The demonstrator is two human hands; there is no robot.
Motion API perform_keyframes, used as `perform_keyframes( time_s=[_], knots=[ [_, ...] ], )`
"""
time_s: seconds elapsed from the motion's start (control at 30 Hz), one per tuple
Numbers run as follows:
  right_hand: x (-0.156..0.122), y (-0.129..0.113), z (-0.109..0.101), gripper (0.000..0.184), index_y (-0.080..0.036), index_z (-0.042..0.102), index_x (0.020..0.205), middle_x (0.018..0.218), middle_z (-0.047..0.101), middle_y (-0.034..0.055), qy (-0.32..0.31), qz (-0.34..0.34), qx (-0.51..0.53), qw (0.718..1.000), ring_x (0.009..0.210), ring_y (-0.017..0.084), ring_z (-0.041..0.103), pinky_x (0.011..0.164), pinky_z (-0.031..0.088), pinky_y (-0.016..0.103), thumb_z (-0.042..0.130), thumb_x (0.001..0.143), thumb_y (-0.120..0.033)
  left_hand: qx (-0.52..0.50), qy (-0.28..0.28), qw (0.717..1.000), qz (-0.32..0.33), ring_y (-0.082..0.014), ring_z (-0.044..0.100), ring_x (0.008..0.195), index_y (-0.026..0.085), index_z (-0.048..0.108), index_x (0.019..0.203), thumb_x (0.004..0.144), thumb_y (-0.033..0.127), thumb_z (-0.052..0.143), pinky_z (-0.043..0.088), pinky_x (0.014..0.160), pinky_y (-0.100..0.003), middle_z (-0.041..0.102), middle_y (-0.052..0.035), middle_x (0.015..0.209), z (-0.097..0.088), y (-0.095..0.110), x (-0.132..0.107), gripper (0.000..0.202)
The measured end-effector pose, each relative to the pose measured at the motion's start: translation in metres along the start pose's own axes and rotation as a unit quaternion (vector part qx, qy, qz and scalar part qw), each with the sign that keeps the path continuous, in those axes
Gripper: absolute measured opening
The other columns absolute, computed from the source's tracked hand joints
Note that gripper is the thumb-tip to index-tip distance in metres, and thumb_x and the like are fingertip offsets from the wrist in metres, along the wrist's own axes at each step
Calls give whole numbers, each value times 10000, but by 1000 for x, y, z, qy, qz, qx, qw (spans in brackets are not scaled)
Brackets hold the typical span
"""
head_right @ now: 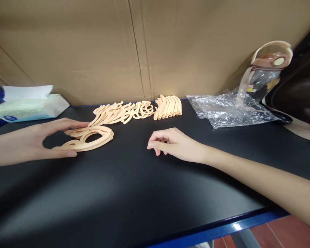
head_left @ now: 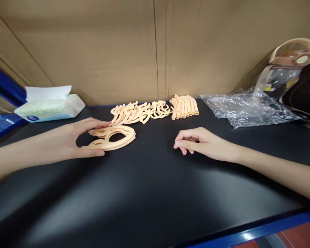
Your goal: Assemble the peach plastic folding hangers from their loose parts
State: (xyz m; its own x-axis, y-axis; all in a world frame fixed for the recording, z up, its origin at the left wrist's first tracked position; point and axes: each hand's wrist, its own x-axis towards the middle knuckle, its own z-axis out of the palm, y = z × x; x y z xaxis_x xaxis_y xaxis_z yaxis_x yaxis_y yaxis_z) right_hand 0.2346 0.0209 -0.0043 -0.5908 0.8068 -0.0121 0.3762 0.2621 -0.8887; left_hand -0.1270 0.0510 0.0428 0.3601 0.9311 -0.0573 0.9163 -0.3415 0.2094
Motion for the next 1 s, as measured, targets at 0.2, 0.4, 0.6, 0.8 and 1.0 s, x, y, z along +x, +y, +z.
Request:
perform_keyframes(
  time_s=[0.2,0.4,0.6,0.8,1.0],
  knots=[
    [1,0,1,232,-180,655,883,704,610,-26,0,3,-3,1000,664,91,541,593,399,222,560,936,-385,-42,43,998,-21,-311,559,1184,214,558,1294,647,910,464,399,1057,-441,587,-59,1327,-6,16,2,955],
    [2,-1,1,214,-180,657,882,710,615,-23,0,0,-9,1000,664,94,540,599,398,227,548,938,-355,63,152,982,96,-263,578,1121,176,571,1256,862,810,273,434,1016,-439,596,-73,1249,4,24,2,803],
    [2,0,-1,212,-182,657,899,722,623,-26,-1,1,-11,1000,668,92,543,609,407,221,553,939,-362,114,207,938,255,-245,485,1267,183,567,1237,1014,457,384,434,1048,-405,553,-79,1303,26,54,-2,398],
    [2,1,0,240,-185,650,887,710,626,-31,1,-13,-11,1000,655,90,526,601,390,221,556,938,-401,171,146,919,324,-314,537,1252,140,595,1243,994,352,443,495,1011,-499,596,-140,1303,54,92,2,360],
    [1,1,-1,220,-186,619,825,714,625,-31,-1,-33,-17,999,639,94,513,607,392,231,541,938,-358,140,141,918,342,-291,609,1148,65,580,1232,936,84,388,547,944,-428,612,-176,1253,79,128,8,353]
  ],
)
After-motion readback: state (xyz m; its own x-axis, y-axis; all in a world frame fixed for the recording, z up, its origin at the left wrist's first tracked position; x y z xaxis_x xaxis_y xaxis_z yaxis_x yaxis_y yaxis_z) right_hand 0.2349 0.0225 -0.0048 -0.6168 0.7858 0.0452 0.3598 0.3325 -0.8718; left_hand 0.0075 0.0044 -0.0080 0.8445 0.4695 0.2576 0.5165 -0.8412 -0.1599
